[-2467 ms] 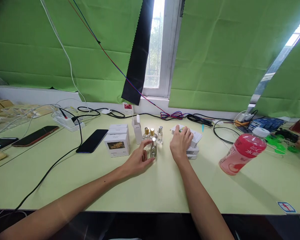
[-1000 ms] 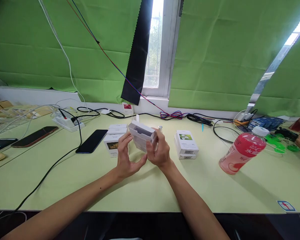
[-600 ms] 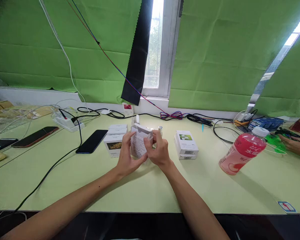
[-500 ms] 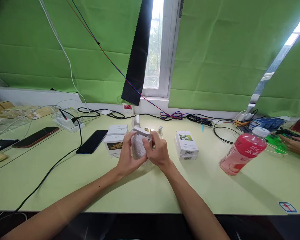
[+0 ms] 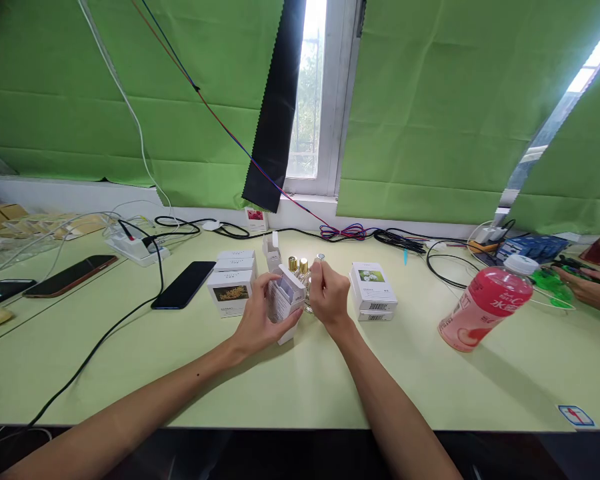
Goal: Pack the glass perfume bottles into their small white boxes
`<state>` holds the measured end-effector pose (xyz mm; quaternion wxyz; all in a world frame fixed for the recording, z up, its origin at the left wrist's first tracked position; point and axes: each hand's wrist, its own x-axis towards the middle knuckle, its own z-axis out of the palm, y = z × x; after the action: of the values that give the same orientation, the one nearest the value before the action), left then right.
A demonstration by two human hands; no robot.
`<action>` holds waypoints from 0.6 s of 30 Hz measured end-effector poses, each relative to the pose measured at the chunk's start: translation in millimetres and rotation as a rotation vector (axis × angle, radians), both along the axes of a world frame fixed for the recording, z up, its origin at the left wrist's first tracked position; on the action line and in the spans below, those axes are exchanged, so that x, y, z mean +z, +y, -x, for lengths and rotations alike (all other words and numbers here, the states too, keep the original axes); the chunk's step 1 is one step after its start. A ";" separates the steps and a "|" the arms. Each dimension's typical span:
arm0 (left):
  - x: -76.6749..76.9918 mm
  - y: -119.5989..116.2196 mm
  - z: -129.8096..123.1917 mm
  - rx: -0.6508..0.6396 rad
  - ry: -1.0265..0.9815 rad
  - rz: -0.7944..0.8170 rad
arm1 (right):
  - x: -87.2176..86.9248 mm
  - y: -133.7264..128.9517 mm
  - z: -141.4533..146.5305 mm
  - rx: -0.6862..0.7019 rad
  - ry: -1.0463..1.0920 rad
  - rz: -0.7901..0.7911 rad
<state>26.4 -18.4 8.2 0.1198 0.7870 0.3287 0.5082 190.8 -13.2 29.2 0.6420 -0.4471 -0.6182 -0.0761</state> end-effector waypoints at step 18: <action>-2.4 2.0 -0.9 -0.068 -0.036 0.052 | 1.4 9.1 -11.1 -0.004 -0.056 0.190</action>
<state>27.3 -16.4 5.8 0.1633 0.7851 0.3127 0.5090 201.9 -4.0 30.5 0.5792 -0.5048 -0.6393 -0.0309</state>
